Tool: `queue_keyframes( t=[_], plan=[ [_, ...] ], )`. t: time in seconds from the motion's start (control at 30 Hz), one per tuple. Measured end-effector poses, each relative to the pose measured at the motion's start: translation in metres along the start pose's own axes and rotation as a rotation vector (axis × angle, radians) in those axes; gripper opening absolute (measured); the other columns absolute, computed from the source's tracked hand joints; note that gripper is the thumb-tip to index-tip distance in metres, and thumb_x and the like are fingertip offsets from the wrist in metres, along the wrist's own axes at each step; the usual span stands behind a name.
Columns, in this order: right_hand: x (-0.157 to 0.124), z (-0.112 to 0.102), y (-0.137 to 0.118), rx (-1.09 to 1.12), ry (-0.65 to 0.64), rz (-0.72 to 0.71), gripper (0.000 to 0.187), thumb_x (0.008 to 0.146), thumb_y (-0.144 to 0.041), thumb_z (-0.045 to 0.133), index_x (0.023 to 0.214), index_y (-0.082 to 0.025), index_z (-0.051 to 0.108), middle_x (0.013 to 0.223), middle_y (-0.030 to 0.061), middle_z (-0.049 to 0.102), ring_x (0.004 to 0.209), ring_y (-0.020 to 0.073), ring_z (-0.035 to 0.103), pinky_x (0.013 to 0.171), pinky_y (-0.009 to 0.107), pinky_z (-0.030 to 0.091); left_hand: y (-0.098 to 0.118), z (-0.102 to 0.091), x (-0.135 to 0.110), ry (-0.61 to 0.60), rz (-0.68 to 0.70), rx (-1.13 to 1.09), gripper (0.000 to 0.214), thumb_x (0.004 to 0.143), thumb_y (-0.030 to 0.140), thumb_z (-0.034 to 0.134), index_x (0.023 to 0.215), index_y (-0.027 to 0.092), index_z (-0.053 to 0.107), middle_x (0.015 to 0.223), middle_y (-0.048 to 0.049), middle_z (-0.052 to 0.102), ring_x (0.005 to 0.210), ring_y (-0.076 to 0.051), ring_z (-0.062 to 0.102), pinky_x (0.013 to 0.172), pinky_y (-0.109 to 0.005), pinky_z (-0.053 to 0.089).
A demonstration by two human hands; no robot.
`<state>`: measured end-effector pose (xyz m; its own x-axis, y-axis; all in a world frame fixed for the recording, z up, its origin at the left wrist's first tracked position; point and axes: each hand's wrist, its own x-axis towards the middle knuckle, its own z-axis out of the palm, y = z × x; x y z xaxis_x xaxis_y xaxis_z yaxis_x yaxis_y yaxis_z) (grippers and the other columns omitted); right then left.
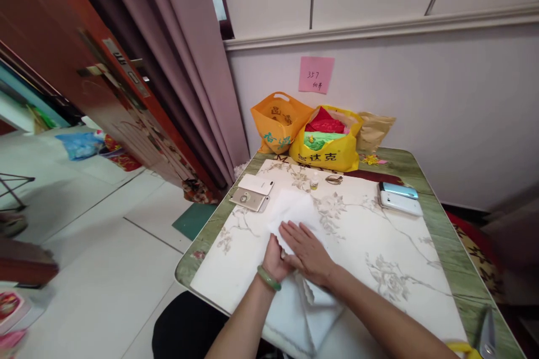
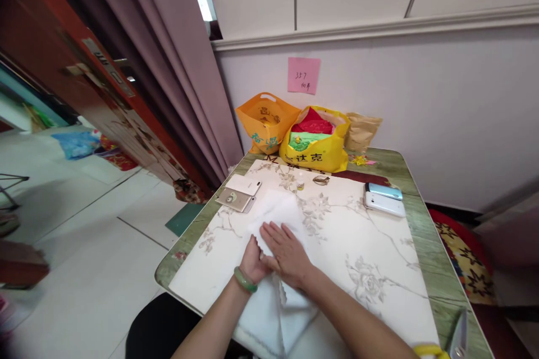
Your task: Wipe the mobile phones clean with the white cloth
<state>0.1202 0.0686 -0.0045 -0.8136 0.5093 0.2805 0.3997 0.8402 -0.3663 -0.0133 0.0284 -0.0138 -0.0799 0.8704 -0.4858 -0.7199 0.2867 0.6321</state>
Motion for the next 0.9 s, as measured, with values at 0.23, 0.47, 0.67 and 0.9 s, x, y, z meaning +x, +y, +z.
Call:
queue_keyframes(
  t=[0.23,0.47,0.67,0.9],
  plan=[
    [0.005,0.015,0.03,0.134,0.209,0.37,0.057,0.098,-0.042,0.035,0.151,-0.02,0.028,0.154,0.0074,0.031,0.142,0.0235,0.028,0.116,0.049,0.024,0.004,0.021,-0.004,-0.062,-0.185,-0.262,0.023,0.086,0.034,0.06,0.095,0.013,0.067,0.078,-0.0037,0.071,0.072,-0.016,0.068,0.076,-0.028,0.053],
    [-0.022,-0.013,0.043,0.842,0.7,0.776,0.041,0.085,-0.052,0.056,0.104,-0.018,0.069,0.099,0.0063,0.073,0.091,0.0239,0.066,0.084,0.038,0.053,0.011,0.029,-0.013,-0.046,0.135,0.126,0.048,0.082,0.042,0.064,0.124,0.02,0.06,0.12,-0.0113,0.066,0.103,-0.026,0.064,0.084,-0.039,0.053],
    [-0.049,-0.05,0.047,1.295,1.163,0.984,0.039,0.072,-0.049,0.07,0.098,-0.02,0.063,0.092,-0.0006,0.07,0.079,0.0159,0.065,0.072,0.028,0.054,0.012,0.035,0.0,-0.026,0.741,1.139,0.06,0.077,0.024,0.062,0.136,0.021,0.05,0.142,-0.01,0.05,0.135,-0.029,0.039,0.115,-0.048,0.026],
    [-0.042,-0.048,0.034,1.141,1.085,0.894,0.036,0.079,-0.053,0.063,0.089,-0.018,0.064,0.085,-0.0012,0.067,0.081,0.0155,0.061,0.078,0.028,0.051,0.002,0.027,0.002,0.012,0.811,1.588,0.084,0.077,0.031,0.065,0.149,0.019,0.024,0.147,-0.0169,0.041,0.139,-0.032,0.033,0.114,-0.054,0.017]
  ],
)
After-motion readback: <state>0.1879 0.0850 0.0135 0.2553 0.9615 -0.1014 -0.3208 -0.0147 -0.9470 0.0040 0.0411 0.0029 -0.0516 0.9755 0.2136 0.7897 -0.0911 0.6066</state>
